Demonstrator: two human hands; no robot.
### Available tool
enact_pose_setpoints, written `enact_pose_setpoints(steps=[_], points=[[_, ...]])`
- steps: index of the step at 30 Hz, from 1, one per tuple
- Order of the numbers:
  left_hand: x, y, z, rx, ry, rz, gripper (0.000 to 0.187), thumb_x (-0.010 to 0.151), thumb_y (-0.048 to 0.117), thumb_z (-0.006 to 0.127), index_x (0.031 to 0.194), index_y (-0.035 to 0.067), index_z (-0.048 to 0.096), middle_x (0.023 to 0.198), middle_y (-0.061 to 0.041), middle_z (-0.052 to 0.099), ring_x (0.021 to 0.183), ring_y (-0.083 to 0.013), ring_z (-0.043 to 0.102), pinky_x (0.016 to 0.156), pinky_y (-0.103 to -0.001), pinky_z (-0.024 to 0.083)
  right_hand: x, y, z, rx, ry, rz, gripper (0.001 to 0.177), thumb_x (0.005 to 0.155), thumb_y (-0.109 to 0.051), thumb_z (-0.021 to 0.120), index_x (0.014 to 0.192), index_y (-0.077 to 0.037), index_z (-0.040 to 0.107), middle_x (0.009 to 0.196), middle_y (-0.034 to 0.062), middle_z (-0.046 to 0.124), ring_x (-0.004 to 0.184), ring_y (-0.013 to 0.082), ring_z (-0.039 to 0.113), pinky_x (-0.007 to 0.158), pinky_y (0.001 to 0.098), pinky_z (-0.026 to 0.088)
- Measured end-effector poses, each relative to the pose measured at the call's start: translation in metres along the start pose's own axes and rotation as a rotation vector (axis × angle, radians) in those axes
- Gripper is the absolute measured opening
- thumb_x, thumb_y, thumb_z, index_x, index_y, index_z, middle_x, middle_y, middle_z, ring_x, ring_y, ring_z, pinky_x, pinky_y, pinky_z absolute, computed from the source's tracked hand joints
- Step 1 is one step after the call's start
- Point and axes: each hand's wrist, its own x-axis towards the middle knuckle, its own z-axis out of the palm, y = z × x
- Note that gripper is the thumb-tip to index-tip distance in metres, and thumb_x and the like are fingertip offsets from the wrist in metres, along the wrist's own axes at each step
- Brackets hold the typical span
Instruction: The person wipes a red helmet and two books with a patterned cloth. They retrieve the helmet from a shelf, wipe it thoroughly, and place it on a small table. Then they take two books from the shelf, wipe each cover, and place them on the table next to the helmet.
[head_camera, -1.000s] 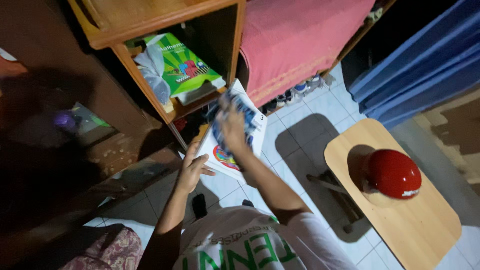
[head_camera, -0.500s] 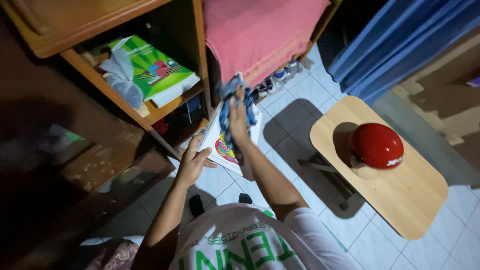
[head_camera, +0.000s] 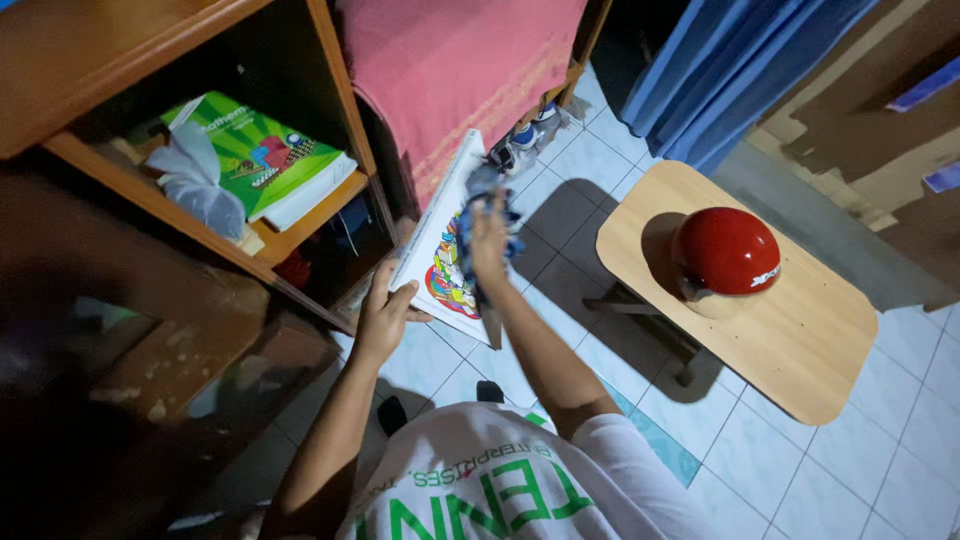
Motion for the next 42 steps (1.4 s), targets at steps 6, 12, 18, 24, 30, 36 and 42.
enact_pose_setpoints(steps=[6,12,18,24,30,36,42], points=[[-0.001,0.023,0.012,-0.008,-0.089,0.004,0.042,0.100,0.014,0.056,0.139,0.002,0.044,0.121,-0.014,0.064,0.092,-0.0202,0.072,0.067,-0.038,0.067,-0.001,0.099,-0.066,1.177,-0.040,0.801,0.088,0.102,-0.064,0.053,0.154,0.006,0.042,0.139,0.0224,0.061,0.126,0.0321,0.059,0.110,0.0382,0.046],[0.017,0.022,-0.006,-0.024,-0.158,-0.094,0.044,0.095,0.015,0.061,0.135,0.005,0.046,0.118,-0.011,0.064,0.096,-0.0202,0.070,0.067,-0.040,0.066,-0.018,0.024,-0.103,1.445,-0.095,0.781,0.072,0.092,-0.056,0.066,0.140,-0.004,0.056,0.137,0.0165,0.064,0.120,0.0279,0.065,0.103,0.0414,0.053],[0.029,0.031,-0.056,-0.110,-0.414,-0.146,0.051,0.097,0.019,0.068,0.141,0.000,0.050,0.114,-0.012,0.066,0.105,-0.0171,0.063,0.090,-0.032,0.051,-0.003,-0.030,-0.130,1.205,-0.047,0.817,0.065,0.086,-0.042,0.077,0.132,0.001,0.059,0.123,0.0197,0.070,0.105,0.0290,0.071,0.094,0.0425,0.058],[0.052,0.044,-0.016,-0.115,-0.412,-0.266,0.067,0.086,0.019,0.075,0.144,-0.007,0.052,0.130,-0.015,0.068,0.119,-0.0210,0.065,0.102,-0.036,0.050,0.010,-0.054,-0.133,0.734,-0.052,0.683,0.065,0.091,-0.055,0.067,0.128,-0.002,0.062,0.110,0.0107,0.073,0.096,0.0211,0.071,0.083,0.0342,0.056],[0.062,0.009,0.020,0.106,-0.272,0.155,0.066,0.090,0.010,0.072,0.147,-0.001,0.041,0.139,-0.016,0.060,0.128,-0.0204,0.056,0.109,-0.036,0.045,0.035,-0.031,-0.133,0.173,0.178,0.523,0.054,0.098,-0.055,0.060,0.110,-0.005,0.075,0.088,0.0027,0.071,0.078,0.0112,0.061,0.071,0.0285,0.050],[0.058,-0.007,0.028,0.375,-0.088,0.305,0.059,0.094,0.003,0.069,0.147,-0.003,0.042,0.139,-0.019,0.063,0.129,-0.0231,0.059,0.110,-0.036,0.044,0.025,-0.061,-0.157,0.458,0.234,0.259,0.035,0.103,-0.040,0.059,0.097,-0.007,0.067,0.078,-0.0066,0.058,0.066,0.0046,0.048,0.057,0.0244,0.040],[0.067,-0.004,0.029,0.188,-0.094,0.306,0.063,0.095,-0.001,0.063,0.151,-0.001,0.035,0.140,-0.017,0.059,0.128,-0.0217,0.058,0.109,-0.034,0.046,0.001,-0.083,-0.108,0.451,0.015,0.206,0.041,0.111,-0.038,0.062,0.086,-0.006,0.059,0.079,-0.0092,0.047,0.073,0.0022,0.039,0.060,0.0225,0.032]])
